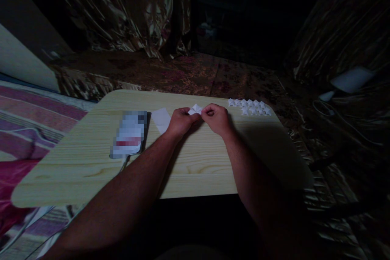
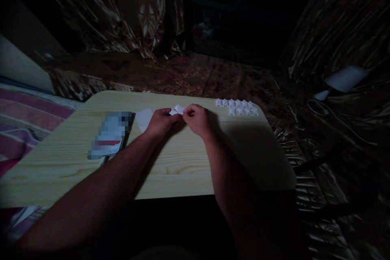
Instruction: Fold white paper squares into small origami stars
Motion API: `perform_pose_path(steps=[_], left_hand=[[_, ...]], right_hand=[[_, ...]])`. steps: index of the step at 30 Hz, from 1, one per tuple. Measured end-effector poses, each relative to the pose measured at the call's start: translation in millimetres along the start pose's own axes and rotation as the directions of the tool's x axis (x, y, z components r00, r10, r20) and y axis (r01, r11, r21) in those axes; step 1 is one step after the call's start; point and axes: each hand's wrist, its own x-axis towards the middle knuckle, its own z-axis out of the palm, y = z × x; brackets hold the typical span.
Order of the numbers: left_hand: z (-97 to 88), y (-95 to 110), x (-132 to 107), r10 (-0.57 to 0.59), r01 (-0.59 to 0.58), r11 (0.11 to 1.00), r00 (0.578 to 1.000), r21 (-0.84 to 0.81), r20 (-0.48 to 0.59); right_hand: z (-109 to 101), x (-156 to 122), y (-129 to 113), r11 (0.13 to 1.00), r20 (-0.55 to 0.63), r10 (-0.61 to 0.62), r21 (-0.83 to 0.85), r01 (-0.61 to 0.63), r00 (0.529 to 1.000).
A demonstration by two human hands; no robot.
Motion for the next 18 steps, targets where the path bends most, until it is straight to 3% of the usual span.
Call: perform_pose_path(steps=[9,18], left_hand=[[-0.8,-2.7,3.7,-0.014,0.018,0.991,0.999,-0.133,0.038],[-0.5,1.2,2.7,-0.070,0.084,0.969,0.995,-0.231,0.068]], right_hand=[[-3.0,-2.4,-2.2,0.962,-0.002,-0.257,-0.093,0.256,0.966],[-6.4,-3.0,-4.9,0.937,0.069,-0.321,-0.123,0.328,0.944]])
